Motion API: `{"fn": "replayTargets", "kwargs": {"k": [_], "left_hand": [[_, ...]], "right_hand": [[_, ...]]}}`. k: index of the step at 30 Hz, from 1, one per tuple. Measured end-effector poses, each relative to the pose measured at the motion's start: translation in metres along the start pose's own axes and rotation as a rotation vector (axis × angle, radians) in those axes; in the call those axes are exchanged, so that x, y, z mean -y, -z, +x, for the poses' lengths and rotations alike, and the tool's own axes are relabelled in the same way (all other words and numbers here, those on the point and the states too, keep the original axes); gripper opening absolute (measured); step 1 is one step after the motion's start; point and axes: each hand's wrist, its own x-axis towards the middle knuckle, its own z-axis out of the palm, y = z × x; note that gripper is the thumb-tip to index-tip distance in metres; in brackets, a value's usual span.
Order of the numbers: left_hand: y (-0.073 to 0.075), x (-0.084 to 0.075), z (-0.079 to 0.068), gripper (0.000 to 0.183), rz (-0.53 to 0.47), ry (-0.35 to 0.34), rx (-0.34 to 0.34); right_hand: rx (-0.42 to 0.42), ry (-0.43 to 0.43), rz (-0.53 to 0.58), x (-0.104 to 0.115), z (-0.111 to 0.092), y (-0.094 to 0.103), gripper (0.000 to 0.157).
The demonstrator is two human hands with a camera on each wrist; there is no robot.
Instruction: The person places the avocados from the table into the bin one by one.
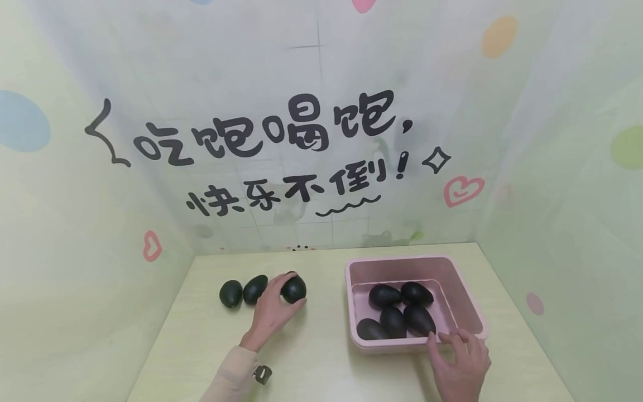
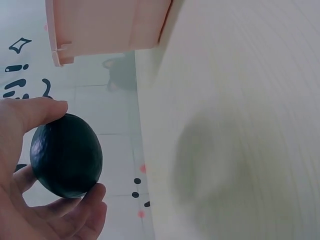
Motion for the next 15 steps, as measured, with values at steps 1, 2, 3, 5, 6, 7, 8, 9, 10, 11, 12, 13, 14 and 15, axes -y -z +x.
{"fn": "replayTargets", "kwargs": {"k": [1,2,3,5,6,7,8,9,10,11,12,13,14,15], "left_hand": [[0.001,-0.002,0.000,0.065,0.000,-0.002,0.004],[0.001,-0.003,0.000,0.065,0.000,-0.004,0.008],[0.002,-0.005,0.000,0.065,0.002,-0.005,0.013],[0.003,-0.009,0.000,0.066,0.002,-0.010,0.021],[0.003,-0.010,0.000,0.066,-0.001,-0.013,0.024],[0.004,-0.012,0.000,0.066,-0.001,-0.015,0.026],[0.004,-0.014,0.000,0.066,-0.002,-0.019,0.026],[0.005,-0.016,0.000,0.066,-0.002,-0.023,0.024],[0.005,-0.018,0.000,0.066,0.001,-0.029,0.022],[0.006,-0.020,0.000,0.066,0.002,-0.034,0.019],[0.007,-0.022,0.000,0.065,0.003,-0.041,0.017],[0.007,-0.024,0.000,0.065,0.007,-0.049,0.014],[0.008,-0.027,0.001,0.065,0.009,-0.059,0.010],[0.009,-0.029,0.001,0.065,0.011,-0.068,0.008]], "right_hand": [[-0.006,0.001,0.001,0.000,0.000,0.000,0.033],[-0.013,0.001,0.001,-0.001,0.000,-0.001,0.035],[-0.016,-0.001,0.000,-0.001,0.000,-0.001,0.037],[-0.022,0.001,0.001,0.000,0.000,-0.002,0.042],[-0.029,0.007,0.005,0.000,0.000,-0.002,0.043],[-0.031,0.012,0.004,0.000,0.000,-0.003,0.045],[-0.032,0.017,0.003,0.001,0.001,-0.003,0.047],[-0.033,0.021,0.003,0.001,0.001,-0.003,0.049],[-0.037,0.029,0.005,0.002,0.001,-0.003,0.050],[-0.038,0.031,0.003,0.002,0.002,-0.003,0.051],[-0.039,0.032,0.002,0.003,0.002,-0.003,0.052],[-0.040,0.032,0.000,0.003,0.002,-0.003,0.053],[-0.039,0.029,0.000,0.003,0.002,-0.003,0.053],[-0.039,0.027,0.000,0.003,0.002,-0.003,0.052]]}}
